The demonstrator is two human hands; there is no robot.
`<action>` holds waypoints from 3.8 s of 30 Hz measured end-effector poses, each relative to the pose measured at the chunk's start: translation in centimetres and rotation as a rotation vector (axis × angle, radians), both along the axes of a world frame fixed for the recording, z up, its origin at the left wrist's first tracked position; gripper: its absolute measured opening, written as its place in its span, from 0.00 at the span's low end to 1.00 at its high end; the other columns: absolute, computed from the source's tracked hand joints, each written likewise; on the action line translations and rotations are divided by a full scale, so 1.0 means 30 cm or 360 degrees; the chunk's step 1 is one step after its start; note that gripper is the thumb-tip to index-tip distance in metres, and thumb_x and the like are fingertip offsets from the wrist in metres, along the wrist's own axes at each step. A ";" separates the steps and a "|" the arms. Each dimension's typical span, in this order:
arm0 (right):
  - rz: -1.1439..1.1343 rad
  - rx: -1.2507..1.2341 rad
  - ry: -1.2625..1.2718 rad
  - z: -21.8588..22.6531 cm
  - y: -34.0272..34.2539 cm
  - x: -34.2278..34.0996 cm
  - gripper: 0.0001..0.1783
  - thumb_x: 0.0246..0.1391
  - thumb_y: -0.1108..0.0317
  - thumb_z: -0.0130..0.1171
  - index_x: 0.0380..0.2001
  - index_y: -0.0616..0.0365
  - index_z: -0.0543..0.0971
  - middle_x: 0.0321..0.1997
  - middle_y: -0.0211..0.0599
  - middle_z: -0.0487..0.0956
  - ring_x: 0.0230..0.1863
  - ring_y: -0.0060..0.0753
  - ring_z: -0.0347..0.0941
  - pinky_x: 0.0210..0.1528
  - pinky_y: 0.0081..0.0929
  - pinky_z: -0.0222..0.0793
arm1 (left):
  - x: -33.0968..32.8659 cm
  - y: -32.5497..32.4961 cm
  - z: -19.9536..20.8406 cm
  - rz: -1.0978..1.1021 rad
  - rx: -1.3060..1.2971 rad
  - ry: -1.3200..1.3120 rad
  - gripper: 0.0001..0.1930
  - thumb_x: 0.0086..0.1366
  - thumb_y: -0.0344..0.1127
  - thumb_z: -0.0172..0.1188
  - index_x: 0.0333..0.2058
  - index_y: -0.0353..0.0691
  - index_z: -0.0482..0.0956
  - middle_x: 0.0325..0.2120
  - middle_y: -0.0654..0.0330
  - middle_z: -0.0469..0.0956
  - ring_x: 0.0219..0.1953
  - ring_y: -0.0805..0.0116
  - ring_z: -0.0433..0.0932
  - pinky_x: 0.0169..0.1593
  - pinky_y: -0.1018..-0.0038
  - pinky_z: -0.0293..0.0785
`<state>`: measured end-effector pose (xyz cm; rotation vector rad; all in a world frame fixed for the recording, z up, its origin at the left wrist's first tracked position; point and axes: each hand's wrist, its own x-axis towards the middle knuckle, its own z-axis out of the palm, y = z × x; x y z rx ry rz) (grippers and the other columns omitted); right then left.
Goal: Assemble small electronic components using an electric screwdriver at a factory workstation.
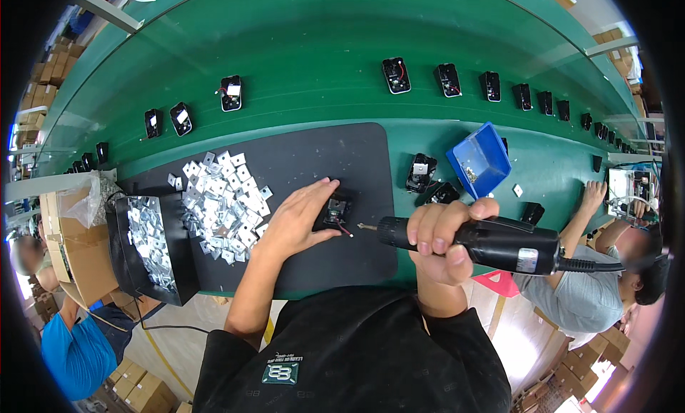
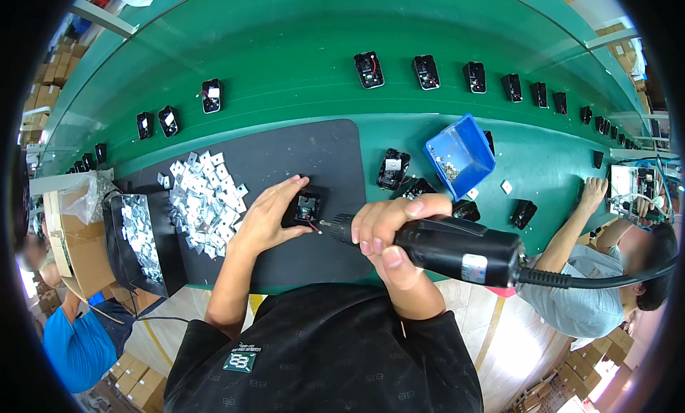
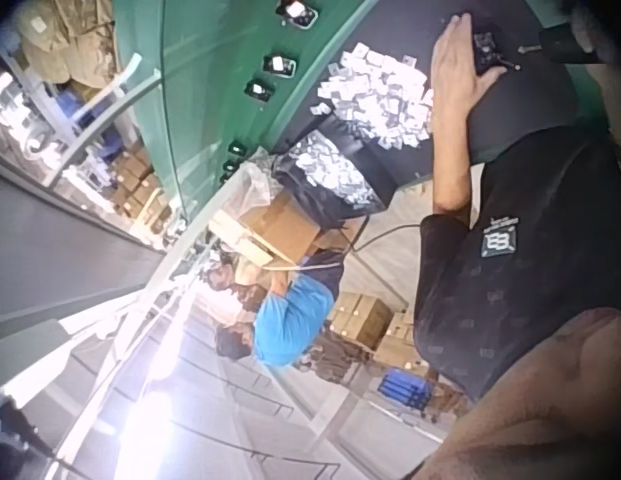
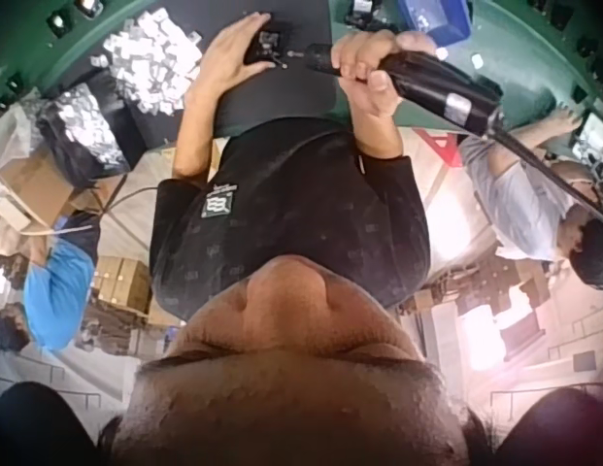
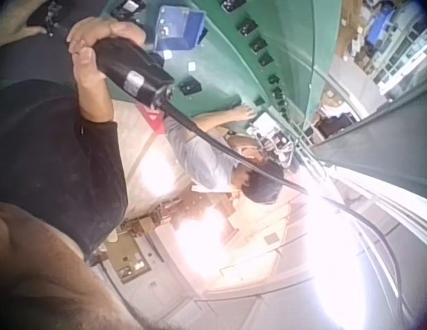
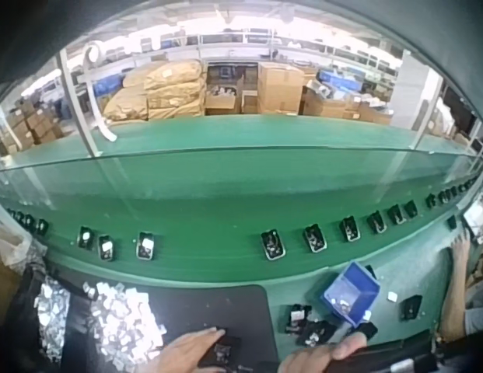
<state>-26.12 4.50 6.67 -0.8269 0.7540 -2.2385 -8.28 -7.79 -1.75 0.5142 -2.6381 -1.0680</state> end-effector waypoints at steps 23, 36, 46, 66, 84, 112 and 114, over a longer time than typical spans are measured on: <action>0.0003 0.0045 0.0220 -0.179 -0.093 0.031 0.20 0.48 0.77 0.57 0.40 0.54 0.59 0.20 0.30 0.67 0.19 0.24 0.65 0.27 0.27 0.68 | -0.076 0.055 -0.011 0.0222 -0.0099 0.0259 0.41 0.35 0.42 0.73 0.50 0.30 0.69 0.37 0.49 0.74 0.38 0.54 0.74 0.45 0.64 0.71; 0.0078 -0.0024 0.0202 -0.205 -0.091 0.012 0.21 0.48 0.75 0.59 0.41 0.53 0.60 0.20 0.30 0.66 0.18 0.24 0.64 0.26 0.27 0.66 | -0.076 0.049 -0.017 0.0263 -0.0041 0.0289 0.40 0.36 0.45 0.74 0.48 0.30 0.71 0.35 0.51 0.75 0.37 0.55 0.74 0.44 0.65 0.72; 0.0058 -0.0109 0.0274 -0.196 -0.099 0.002 0.30 0.49 0.76 0.57 0.53 0.59 0.56 0.19 0.30 0.67 0.18 0.23 0.65 0.27 0.25 0.69 | -0.078 0.053 -0.010 0.0263 -0.0019 0.0271 0.38 0.36 0.45 0.73 0.47 0.32 0.71 0.36 0.51 0.74 0.37 0.55 0.74 0.44 0.66 0.72; 0.0117 0.0037 0.0218 -0.199 -0.099 0.035 0.18 0.48 0.76 0.59 0.37 0.52 0.60 0.20 0.30 0.66 0.18 0.25 0.64 0.27 0.27 0.66 | -0.066 0.046 -0.019 0.0229 -0.0064 0.0305 0.38 0.36 0.44 0.73 0.46 0.31 0.71 0.36 0.52 0.75 0.39 0.55 0.74 0.45 0.66 0.72; 0.0101 -0.0494 0.0260 0.056 0.013 -0.266 0.26 0.48 0.70 0.60 0.49 0.54 0.61 0.19 0.27 0.68 0.17 0.26 0.66 0.22 0.26 0.65 | -0.185 -0.231 0.074 0.0341 -0.0113 0.0029 0.35 0.39 0.39 0.70 0.49 0.39 0.69 0.44 0.50 0.73 0.47 0.50 0.70 0.52 0.63 0.66; -0.0967 0.0386 0.0626 -0.219 0.058 -0.519 0.22 0.46 0.79 0.56 0.46 0.63 0.64 0.20 0.35 0.70 0.19 0.26 0.67 0.27 0.27 0.69 | -0.563 -0.391 -0.047 0.0164 -0.0647 0.0016 0.26 0.42 0.39 0.70 0.43 0.44 0.73 0.58 0.52 0.62 0.61 0.53 0.59 0.59 0.57 0.56; -0.0986 0.0347 0.0632 -0.206 0.077 -0.517 0.23 0.48 0.78 0.56 0.48 0.61 0.63 0.19 0.35 0.70 0.18 0.26 0.66 0.26 0.27 0.68 | -0.556 -0.401 -0.065 0.0170 -0.0610 0.0088 0.18 0.45 0.36 0.69 0.36 0.43 0.74 0.57 0.53 0.64 0.59 0.53 0.62 0.58 0.58 0.58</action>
